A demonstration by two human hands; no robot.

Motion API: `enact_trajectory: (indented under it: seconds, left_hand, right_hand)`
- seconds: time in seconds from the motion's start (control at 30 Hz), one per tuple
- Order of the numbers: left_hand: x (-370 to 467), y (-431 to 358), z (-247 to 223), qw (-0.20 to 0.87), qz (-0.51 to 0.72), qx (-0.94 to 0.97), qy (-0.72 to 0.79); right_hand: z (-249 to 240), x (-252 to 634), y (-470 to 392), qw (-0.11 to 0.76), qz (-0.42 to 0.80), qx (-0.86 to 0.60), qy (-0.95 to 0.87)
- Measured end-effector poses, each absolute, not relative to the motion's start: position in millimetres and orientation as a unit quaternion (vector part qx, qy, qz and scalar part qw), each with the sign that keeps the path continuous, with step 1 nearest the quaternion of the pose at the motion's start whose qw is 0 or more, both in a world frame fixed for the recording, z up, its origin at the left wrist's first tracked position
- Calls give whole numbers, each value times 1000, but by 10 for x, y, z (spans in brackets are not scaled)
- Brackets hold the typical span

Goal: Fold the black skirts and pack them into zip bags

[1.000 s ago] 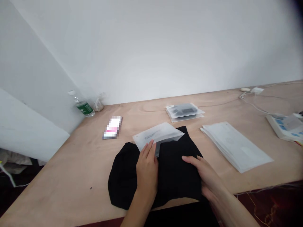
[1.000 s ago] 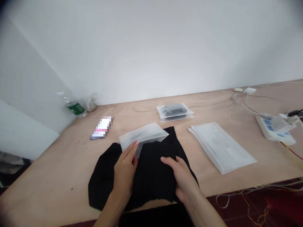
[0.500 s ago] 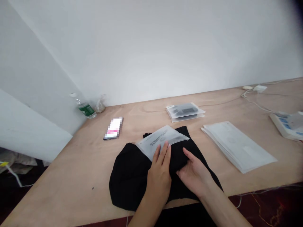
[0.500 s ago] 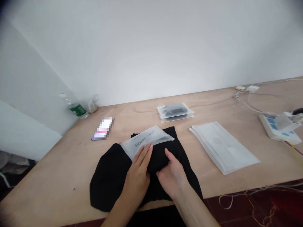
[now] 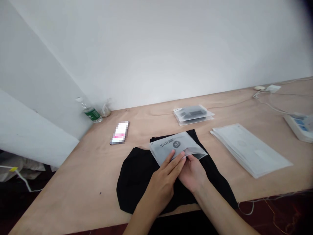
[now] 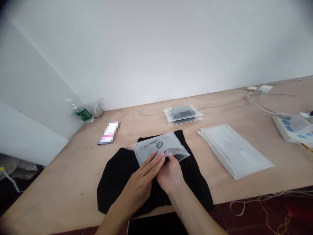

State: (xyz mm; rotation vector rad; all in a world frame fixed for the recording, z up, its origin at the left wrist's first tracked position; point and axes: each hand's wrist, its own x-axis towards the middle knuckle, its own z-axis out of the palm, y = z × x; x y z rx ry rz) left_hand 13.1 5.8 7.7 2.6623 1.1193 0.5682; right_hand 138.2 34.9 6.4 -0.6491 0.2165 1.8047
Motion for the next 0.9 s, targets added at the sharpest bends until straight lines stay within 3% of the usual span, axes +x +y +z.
enact_trajectory:
  seconds: [0.23, 0.33, 0.53, 0.67, 0.77, 0.9]
  left_hand:
    - [25, -29, 7, 40, 201, 910, 361]
    - [-19, -65, -38, -3, 209, 893, 398]
    - [59, -86, -19, -45, 367, 804, 466]
    - [148, -30, 22, -32, 347, 770, 535]
    - [178, 20, 14, -45, 279, 792, 542]
    - [189, 44, -52, -84, 252, 812, 519]
  right_hand:
    - [125, 1350, 348, 586, 764, -260, 75]
    - [70, 1386, 299, 551, 777, -298, 65]
    - [36, 1521, 61, 478, 809, -341, 13]
    - [83, 1704, -181, 401, 814, -401, -125]
    - [173, 1883, -273, 340, 733, -483, -336]
    - [320, 1946, -62, 403, 493, -523, -567]
